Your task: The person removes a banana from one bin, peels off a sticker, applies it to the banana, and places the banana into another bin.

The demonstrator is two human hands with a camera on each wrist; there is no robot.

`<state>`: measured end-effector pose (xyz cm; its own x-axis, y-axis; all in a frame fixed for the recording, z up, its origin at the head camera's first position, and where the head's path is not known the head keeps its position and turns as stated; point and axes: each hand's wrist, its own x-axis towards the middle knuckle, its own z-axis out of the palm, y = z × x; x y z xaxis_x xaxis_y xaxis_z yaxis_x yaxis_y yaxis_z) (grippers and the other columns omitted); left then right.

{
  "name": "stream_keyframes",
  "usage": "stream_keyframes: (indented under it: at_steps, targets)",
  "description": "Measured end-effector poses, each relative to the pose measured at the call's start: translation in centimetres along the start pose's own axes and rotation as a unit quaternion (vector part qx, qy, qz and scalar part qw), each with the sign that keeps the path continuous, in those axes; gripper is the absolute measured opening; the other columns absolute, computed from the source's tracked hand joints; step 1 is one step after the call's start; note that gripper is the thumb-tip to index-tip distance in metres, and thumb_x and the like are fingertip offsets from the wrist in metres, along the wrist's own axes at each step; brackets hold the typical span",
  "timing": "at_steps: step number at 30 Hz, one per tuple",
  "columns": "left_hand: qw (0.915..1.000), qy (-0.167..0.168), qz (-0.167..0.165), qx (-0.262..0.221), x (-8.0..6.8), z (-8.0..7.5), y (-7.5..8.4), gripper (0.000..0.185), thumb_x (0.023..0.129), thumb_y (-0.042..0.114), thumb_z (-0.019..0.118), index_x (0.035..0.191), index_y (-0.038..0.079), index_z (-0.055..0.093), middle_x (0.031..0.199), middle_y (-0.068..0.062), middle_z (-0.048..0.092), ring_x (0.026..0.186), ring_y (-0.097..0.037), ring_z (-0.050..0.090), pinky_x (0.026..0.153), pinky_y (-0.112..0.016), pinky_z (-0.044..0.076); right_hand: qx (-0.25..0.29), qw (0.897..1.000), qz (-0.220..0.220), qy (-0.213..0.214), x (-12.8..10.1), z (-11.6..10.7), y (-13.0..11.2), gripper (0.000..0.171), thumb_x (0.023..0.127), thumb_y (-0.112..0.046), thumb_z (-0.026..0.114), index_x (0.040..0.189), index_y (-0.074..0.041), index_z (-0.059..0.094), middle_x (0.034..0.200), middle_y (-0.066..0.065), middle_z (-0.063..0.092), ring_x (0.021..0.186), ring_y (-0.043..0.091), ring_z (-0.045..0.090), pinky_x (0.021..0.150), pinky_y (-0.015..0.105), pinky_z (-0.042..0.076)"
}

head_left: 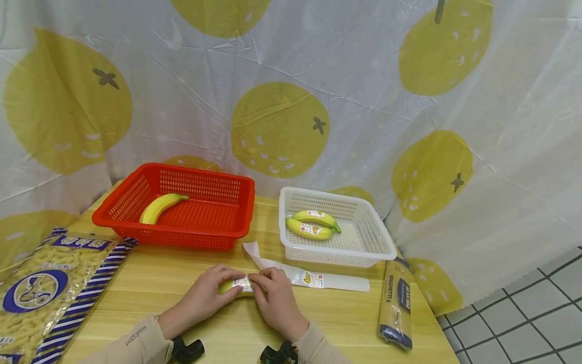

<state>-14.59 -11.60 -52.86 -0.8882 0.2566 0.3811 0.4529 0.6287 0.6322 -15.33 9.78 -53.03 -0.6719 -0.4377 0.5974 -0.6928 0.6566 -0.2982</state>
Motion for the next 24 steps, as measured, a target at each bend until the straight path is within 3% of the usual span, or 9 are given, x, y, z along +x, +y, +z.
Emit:
stream_keyframes:
  at_steps: [6, 16, 19, 24]
  targets:
    - [0.9999, 0.008, -0.006, 0.006, 0.04, -0.04, 0.09, 0.025, 0.087, 0.024, 0.084, 0.111, 0.023, 0.078, 0.106, 0.016, 0.069, 0.103, -0.014, 0.067, 0.090, -0.042, 0.055, 0.000, 1.000, 0.003, 0.004, -0.02, 0.07, 0.08, 0.020, 0.096, -0.011, 0.071, 0.113, -0.016, 0.079, 0.102, -0.001, 0.065, 0.093, 0.015, 0.058, 0.080, 0.028, 0.047]
    - [0.9986, -0.003, -0.045, 0.025, -0.05, -0.61, 0.44, 0.025, 0.088, 0.037, 0.083, 0.109, 0.025, 0.079, 0.104, 0.014, 0.071, 0.100, -0.012, 0.067, 0.087, -0.039, 0.055, 0.033, 0.998, 0.058, 0.008, 0.11, -0.20, -0.28, 0.015, 0.095, -0.007, 0.069, 0.105, -0.008, 0.079, 0.098, 0.002, 0.065, 0.090, 0.016, 0.057, 0.080, 0.027, 0.048]
    - [0.9988, -0.004, -0.044, 0.021, -0.07, -0.62, 0.38, 0.023, 0.088, 0.038, 0.083, 0.108, 0.027, 0.078, 0.104, 0.016, 0.070, 0.099, -0.010, 0.066, 0.086, -0.037, 0.055, 0.036, 0.998, 0.058, 0.002, 0.10, -0.27, -0.22, 0.015, 0.095, -0.009, 0.069, 0.106, -0.009, 0.078, 0.099, 0.001, 0.066, 0.092, 0.016, 0.057, 0.080, 0.027, 0.049]
    - [0.9997, -0.012, -0.021, 0.001, -0.12, -0.39, -0.05, 0.023, 0.091, 0.034, 0.080, 0.113, 0.028, 0.076, 0.108, 0.017, 0.068, 0.103, -0.011, 0.066, 0.090, -0.039, 0.055, 0.019, 0.999, 0.035, -0.026, -0.09, -0.17, 0.06, 0.025, 0.097, -0.019, 0.069, 0.120, -0.015, 0.076, 0.105, 0.000, 0.065, 0.095, 0.015, 0.057, 0.082, 0.027, 0.047]
